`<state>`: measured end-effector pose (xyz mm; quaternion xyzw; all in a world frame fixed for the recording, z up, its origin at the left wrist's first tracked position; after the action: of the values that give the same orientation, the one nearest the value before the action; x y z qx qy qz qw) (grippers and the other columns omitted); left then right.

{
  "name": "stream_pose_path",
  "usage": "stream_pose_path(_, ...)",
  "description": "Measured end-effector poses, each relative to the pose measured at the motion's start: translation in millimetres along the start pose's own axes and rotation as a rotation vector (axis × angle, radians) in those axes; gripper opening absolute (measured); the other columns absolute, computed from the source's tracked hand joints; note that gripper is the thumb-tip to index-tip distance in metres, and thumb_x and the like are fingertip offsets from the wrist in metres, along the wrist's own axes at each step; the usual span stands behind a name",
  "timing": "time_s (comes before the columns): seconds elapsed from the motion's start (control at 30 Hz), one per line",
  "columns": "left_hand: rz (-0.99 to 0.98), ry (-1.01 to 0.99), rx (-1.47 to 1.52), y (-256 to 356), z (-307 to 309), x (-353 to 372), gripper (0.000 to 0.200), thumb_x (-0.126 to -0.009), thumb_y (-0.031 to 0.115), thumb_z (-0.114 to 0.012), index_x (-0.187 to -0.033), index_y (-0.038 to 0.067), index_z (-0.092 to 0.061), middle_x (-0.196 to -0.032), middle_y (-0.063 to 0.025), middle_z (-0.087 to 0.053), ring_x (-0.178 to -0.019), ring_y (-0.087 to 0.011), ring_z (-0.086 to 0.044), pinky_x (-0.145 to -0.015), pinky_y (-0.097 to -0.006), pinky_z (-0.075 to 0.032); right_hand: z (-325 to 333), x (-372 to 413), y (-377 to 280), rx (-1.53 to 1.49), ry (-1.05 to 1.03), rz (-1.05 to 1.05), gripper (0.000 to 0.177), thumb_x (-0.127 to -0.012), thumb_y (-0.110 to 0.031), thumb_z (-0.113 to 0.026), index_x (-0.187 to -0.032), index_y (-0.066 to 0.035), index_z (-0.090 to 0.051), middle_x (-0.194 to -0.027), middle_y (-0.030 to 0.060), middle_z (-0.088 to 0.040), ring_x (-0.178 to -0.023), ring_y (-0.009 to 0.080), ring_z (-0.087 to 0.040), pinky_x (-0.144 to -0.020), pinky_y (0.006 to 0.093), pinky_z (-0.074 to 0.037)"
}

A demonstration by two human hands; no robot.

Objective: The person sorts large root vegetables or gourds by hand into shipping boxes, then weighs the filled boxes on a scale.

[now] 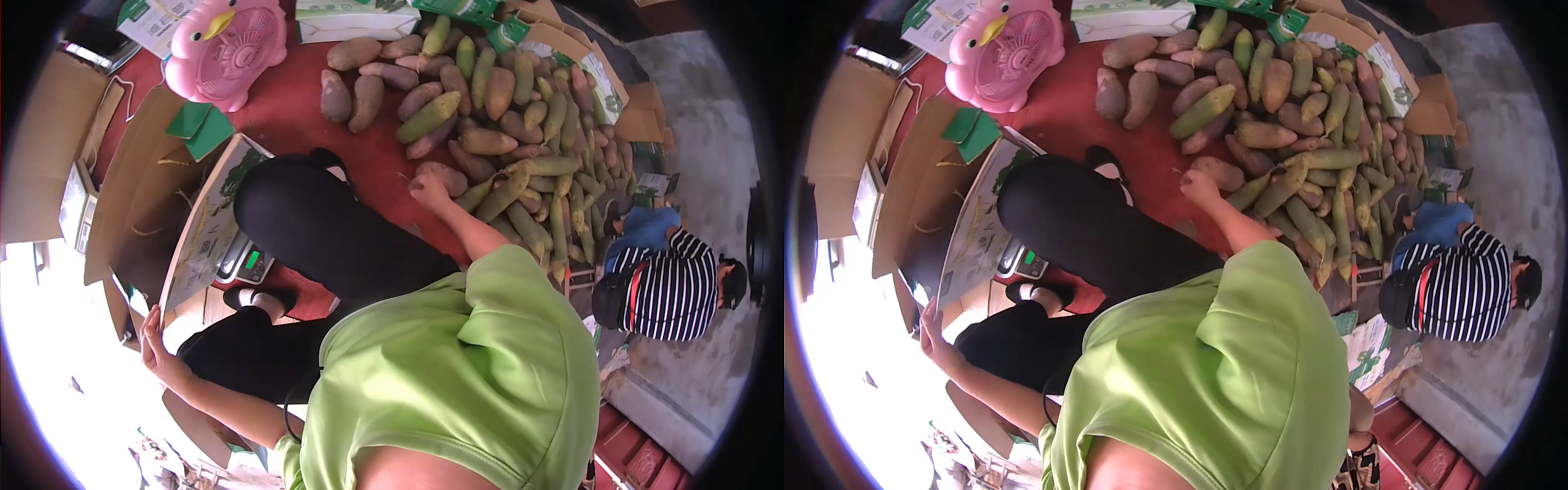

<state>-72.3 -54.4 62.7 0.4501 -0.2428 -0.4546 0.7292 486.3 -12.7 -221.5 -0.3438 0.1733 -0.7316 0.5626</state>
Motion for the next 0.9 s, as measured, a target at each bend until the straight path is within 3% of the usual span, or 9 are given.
stream_pose_path(0.1, 0.007, 0.027, -0.018, -1, 0, 1, 0.043, -0.096, 0.031, -0.043, -0.098, -0.007, -0.064, -0.105, -0.0142, -0.063, -0.103, -0.0236, -0.057, -0.096, -0.0379, -0.043, 3, 27, 58, 0.056, -0.027, -0.141, 0.025, -0.071, -0.016, -0.063, -0.093, -0.006, -0.064, -0.087, 0.0156, -0.065, -0.087, 0.0306, -0.062, -0.077, 0.0383, -0.049)
stream_pose_path(0.23, 0.003, 0.046, -0.008, -6, 2, 1, 0.047, -0.096, 0.035, -0.042, -0.097, -0.006, -0.063, -0.105, -0.0144, -0.062, -0.102, -0.0237, -0.058, -0.095, -0.0377, -0.043, 62, 48, 102, 0.116, 0.310, -0.525, 0.024, -0.073, -0.016, -0.061, -0.095, -0.007, -0.061, -0.097, 0.0172, -0.062, -0.094, 0.0347, -0.058, -0.082, 0.0427, -0.047)
stream_pose_path(0.3, -0.001, 0.046, -0.009, -8, 3, 0, 0.046, -0.096, 0.035, -0.042, -0.096, -0.006, -0.063, -0.105, -0.0143, -0.062, -0.102, -0.0233, -0.058, -0.094, -0.0374, -0.044, 100, 54, 113, 0.234, 0.597, -0.431, 0.028, -0.072, -0.016, -0.064, -0.098, -0.007, -0.058, -0.100, 0.0169, -0.059, -0.099, 0.0357, -0.055, -0.084, 0.0429, -0.046)
stream_pose_path(0.43, -0.023, 0.045, -0.029, -3, 1, 1, 0.044, -0.097, 0.033, -0.040, -0.095, -0.004, -0.063, -0.104, -0.0142, -0.062, -0.100, -0.0221, -0.058, -0.094, -0.0368, -0.044, 165, 75, 89, 0.326, 0.844, -0.790, 0.054, -0.071, -0.025, -0.072, -0.115, -0.006, -0.049, -0.111, 0.0184, -0.053, -0.107, 0.0373, -0.050, -0.089, 0.0473, -0.044)
stream_pose_path(0.57, 0.022, 0.070, 0.014, 3, -1, -1, 0.036, -0.095, 0.022, -0.043, -0.093, -0.007, -0.064, -0.100, -0.0144, -0.064, -0.097, -0.0220, -0.060, -0.092, -0.0338, -0.044, 178, 74, 135, 0.284, 0.814, -1.052, 0.075, -0.060, -0.034, -0.082, -0.119, -0.001, -0.050, -0.115, 0.0204, -0.056, -0.109, 0.0362, -0.053, -0.094, 0.0432, -0.043)
stream_pose_path(0.63, 0.011, 0.067, 0.033, -1, 1, -3, 0.030, -0.091, 0.015, -0.047, -0.091, -0.009, -0.065, -0.099, -0.0148, -0.064, -0.094, -0.0223, -0.061, -0.089, -0.0324, -0.046, 166, 69, 193, 0.062, 0.801, -0.902, 0.077, -0.060, -0.030, -0.083, -0.120, 0.003, -0.048, -0.112, 0.0180, -0.058, -0.104, 0.0338, -0.057, -0.092, 0.0422, -0.044)
stream_pose_path(0.7, 0.013, 0.073, 0.037, 8, -1, -2, 0.023, -0.088, 0.009, -0.051, -0.088, -0.008, -0.067, -0.095, -0.0149, -0.065, -0.091, -0.0214, -0.062, -0.087, -0.0313, -0.047, 154, 58, 196, -0.374, 0.669, -0.744, 0.066, -0.066, -0.012, -0.079, -0.120, 0.003, -0.046, -0.117, 0.0172, -0.055, -0.104, 0.0289, -0.056, -0.091, 0.0397, -0.046)
stream_pose_path(0.77, 0.015, 0.095, -0.024, 21, -5, 0, 0.019, -0.086, 0.007, -0.054, -0.085, -0.006, -0.068, -0.092, -0.0143, -0.066, -0.090, -0.0200, -0.062, -0.084, -0.0288, -0.048, 142, 56, 211, -0.582, 0.740, -0.800, 0.066, -0.067, -0.005, -0.076, -0.124, 0.005, -0.043, -0.115, 0.0149, -0.056, -0.100, 0.0260, -0.057, -0.087, 0.0367, -0.048)
stream_pose_path(0.9, -0.012, 0.050, -0.017, 22, -3, 1, 0.014, -0.084, 0.005, -0.058, -0.084, -0.004, -0.069, -0.092, -0.0115, -0.067, -0.090, -0.0183, -0.061, -0.083, -0.0272, -0.046, 141, 53, 197, -0.419, 0.723, -0.803, 0.070, -0.068, -0.008, -0.076, -0.127, 0.005, -0.040, -0.116, 0.0168, -0.056, -0.102, 0.0278, -0.056, -0.086, 0.0376, -0.048)
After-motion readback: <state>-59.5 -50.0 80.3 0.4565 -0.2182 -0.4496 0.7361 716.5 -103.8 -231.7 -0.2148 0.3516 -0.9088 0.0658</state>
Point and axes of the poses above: each hand's wrist, its own x-axis away from the middle knuckle, its own z-axis out of the back of the hand, y = z × x, the point moved 5 cm from there along -x, towards the middle knuckle
